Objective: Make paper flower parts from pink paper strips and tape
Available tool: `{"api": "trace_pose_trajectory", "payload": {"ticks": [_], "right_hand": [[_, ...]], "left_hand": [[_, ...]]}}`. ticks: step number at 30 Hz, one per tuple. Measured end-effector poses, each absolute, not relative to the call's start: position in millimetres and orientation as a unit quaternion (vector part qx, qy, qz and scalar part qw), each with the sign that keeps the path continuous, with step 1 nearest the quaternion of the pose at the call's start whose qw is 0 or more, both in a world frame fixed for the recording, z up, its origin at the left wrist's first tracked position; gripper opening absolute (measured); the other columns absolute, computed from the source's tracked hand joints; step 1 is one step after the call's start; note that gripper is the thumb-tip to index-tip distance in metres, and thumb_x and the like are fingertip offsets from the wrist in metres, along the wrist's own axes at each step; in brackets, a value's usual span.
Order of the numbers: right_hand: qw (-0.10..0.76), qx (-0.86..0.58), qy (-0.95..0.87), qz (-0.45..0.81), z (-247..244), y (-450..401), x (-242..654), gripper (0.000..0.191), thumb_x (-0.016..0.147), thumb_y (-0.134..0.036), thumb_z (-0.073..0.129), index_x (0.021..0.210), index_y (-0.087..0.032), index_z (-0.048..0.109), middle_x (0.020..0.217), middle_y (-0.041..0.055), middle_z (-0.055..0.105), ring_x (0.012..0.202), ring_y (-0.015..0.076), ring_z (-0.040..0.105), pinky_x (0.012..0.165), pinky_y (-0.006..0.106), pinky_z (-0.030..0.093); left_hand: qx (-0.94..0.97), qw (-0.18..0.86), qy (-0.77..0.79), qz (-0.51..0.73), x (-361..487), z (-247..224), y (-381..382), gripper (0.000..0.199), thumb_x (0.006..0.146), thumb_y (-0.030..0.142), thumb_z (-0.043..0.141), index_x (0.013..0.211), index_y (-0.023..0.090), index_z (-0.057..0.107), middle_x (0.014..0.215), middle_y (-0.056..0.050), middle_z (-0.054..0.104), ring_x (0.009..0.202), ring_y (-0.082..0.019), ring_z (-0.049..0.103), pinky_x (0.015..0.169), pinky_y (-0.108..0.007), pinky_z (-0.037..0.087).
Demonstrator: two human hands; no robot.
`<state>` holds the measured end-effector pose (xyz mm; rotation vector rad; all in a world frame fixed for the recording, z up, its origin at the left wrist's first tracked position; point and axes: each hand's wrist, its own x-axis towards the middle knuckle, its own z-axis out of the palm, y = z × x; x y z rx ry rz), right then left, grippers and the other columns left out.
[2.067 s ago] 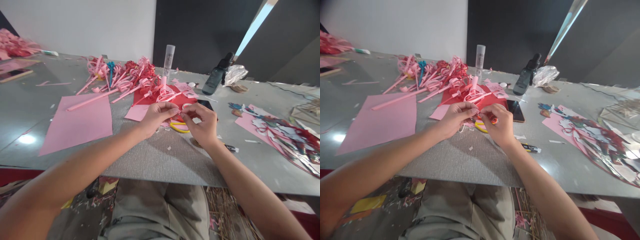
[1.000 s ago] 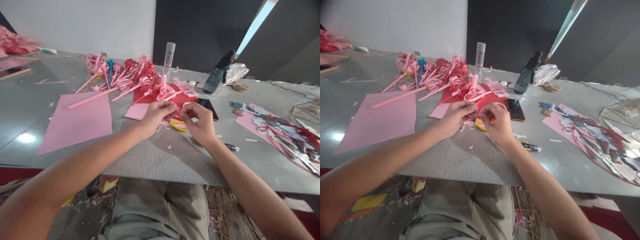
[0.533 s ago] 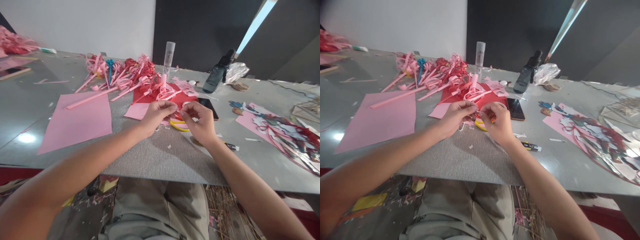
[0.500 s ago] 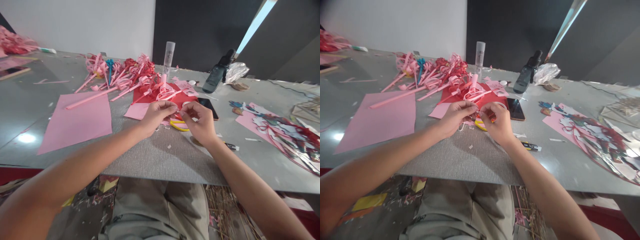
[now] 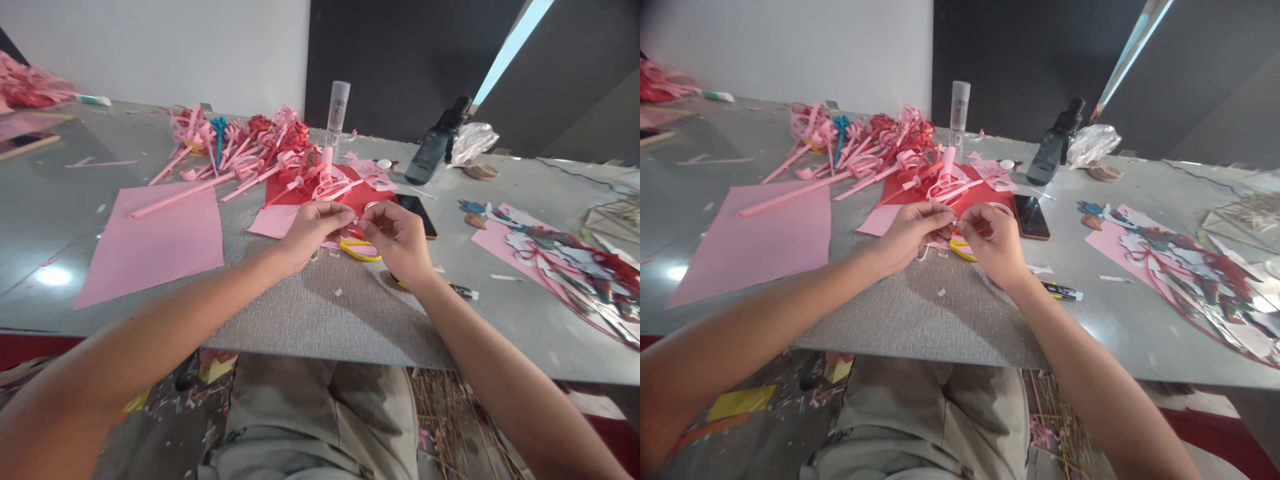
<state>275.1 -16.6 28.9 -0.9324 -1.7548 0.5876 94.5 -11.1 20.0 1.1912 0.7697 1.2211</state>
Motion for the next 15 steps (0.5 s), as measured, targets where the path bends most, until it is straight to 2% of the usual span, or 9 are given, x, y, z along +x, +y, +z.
{"api": "trace_pose_trajectory", "payload": {"ticks": [7,15], "right_hand": [[0.572,-0.355,-0.668,0.318,35.8,-18.2,278.9,0.016,0.084,-0.031,0.074,0.078,-0.021,0.063,0.069,-0.0032,0.059,0.060,0.0102,0.056,0.056,0.026,0.044],[0.548,-0.350,-0.654,0.386,38.1,-21.7,274.8,0.023,0.080,-0.038,0.079,0.077,-0.020,0.065,0.069,-0.0025,0.059,0.058,0.0095,0.056,0.054,0.024,0.045]], "left_hand": [[0.457,0.645,0.318,0.524,91.4,24.2,-9.9,0.009,0.083,0.022,0.074,0.085,0.013,0.074,0.078,-0.002,0.070,0.066,-0.008,0.063,0.063,-0.018,0.050],[0.443,0.680,0.287,0.509,89.0,23.7,-9.0,0.011,0.082,0.022,0.075,0.087,0.012,0.074,0.076,-0.002,0.069,0.065,-0.008,0.064,0.061,-0.018,0.051]]}}
